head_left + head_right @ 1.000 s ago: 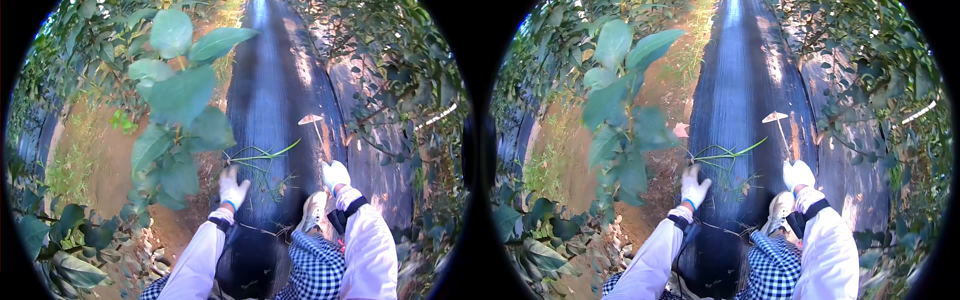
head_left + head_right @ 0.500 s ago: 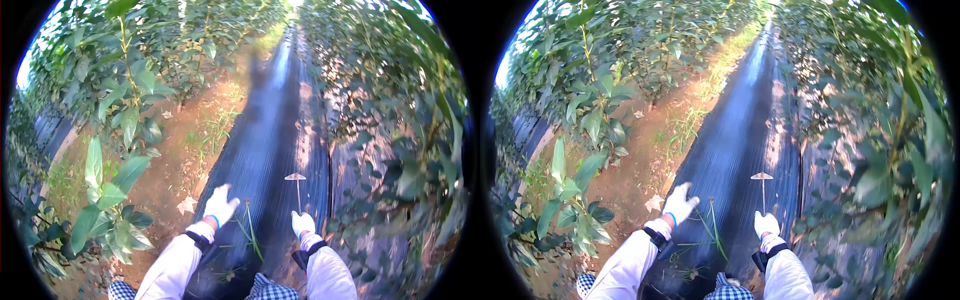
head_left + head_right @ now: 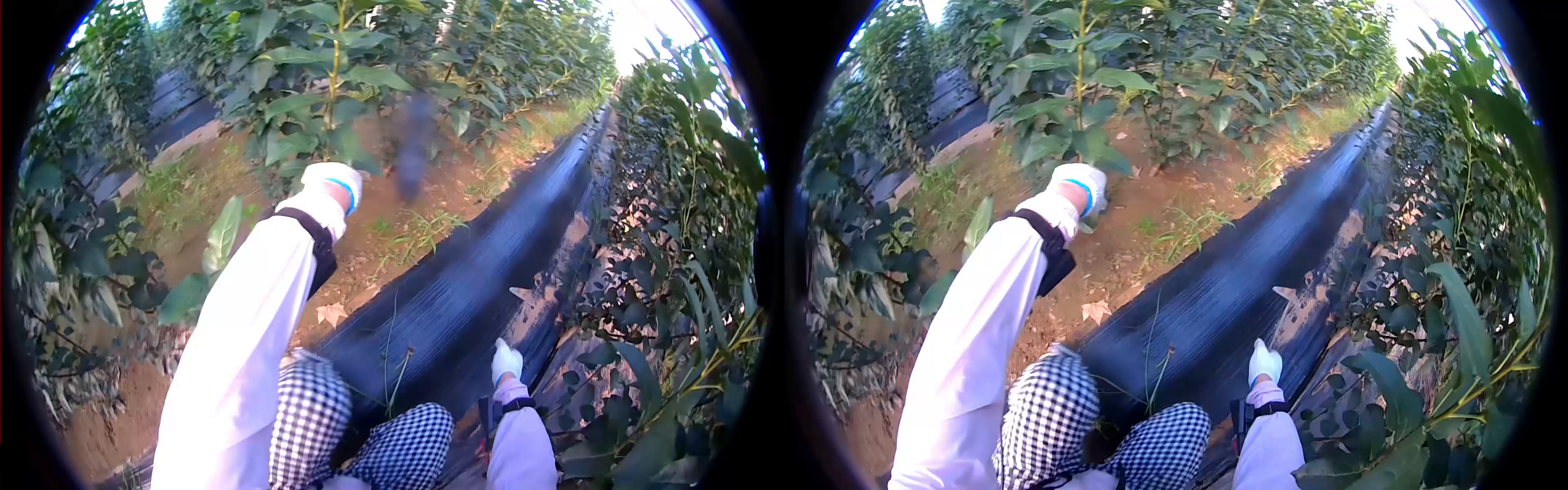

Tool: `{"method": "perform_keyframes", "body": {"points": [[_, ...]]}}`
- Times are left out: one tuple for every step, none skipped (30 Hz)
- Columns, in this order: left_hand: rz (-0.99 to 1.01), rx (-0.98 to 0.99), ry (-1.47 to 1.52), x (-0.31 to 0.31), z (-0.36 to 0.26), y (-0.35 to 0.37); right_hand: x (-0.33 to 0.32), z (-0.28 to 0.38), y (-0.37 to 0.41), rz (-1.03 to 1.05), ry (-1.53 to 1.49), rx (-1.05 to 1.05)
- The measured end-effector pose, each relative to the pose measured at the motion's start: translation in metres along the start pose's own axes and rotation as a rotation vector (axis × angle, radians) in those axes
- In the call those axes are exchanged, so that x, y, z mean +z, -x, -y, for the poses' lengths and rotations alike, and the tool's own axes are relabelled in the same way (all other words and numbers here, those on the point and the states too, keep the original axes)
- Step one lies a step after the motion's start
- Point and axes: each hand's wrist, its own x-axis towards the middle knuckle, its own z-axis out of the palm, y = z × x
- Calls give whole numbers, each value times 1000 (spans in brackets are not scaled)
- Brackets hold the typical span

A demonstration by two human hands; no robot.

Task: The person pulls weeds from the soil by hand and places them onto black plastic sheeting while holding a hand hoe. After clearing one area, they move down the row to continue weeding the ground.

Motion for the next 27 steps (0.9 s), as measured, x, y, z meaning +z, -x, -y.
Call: {"method": "perform_keyframes", "body": {"points": [[-65,-1,112,4,-1,3,4,0,-9,76,-88,16],[31,-9,194,-9,-8,11,-16,29,19,46,-91,-60],[130,3,260,6,-16,3,-12,23,3,98,-123,-24],[160,22,292,22,-31,-2,-14,13,-11,113,-95,-24],[309,38,347,41,-44,-13,-21,14,-10,120,-73,-23],[378,38,346,68,-65,-27,-32,18,-3,107,-50,-70],[331,20,397,51,-80,-2,-41,19,2,88,-29,-112],[336,31,465,56,-92,-1,-42,10,-4,80,-77,-128],[356,48,495,65,-100,-1,-42,1,-12,53,-52,-99],[399,16,505,80,-105,-6,-46,-2,-16,93,-56,-80],[444,-11,512,96,-110,-12,-51,-8,-17,132,-61,-56],[476,-2,473,117,-108,-16,-54,-14,-14,128,-66,-24],[432,-26,475,143,-104,-23,-57,-18,-10,121,-75,8],[428,-58,474,165,-101,-29,-60,-21,-7,108,-90,41],[423,-87,473,187,-97,-35,-64,-23,-2,90,-65,39],[410,-119,499,215,-93,-44,-69,-28,5,72,-36,39],[404,-154,525,231,-90,-45,-69,-36,7,58,-2,40],[384,-244,571,249,-89,-45,-64,-60,-5,32,44,68],[512,-269,596,273,-83,-55,-55,-86,-13,-3,-5,95],[523,-293,595,289,-78,-59,-53,-92,-11,13,19,128],[533,-318,595,304,-72,-63,-52,-95,-11,30,43,158],[530,-356,607,345,-63,-80,-47,-100,-12,33,36,170],[438,-382,590,350,-54,-82,-41,-106,-15,32,26,180],[434,-407,550,378,-39,-98,-36,-107,-19,28,14,190],[379,-490,523,383,-24,-106,-31,-99,-23,24,72,148],[256,-659,512,426,-5,-120,-24,-86,-24,22,128,112],[129,-719,512,455,18,-127,-16,-78,-21,27,186,92]]}}
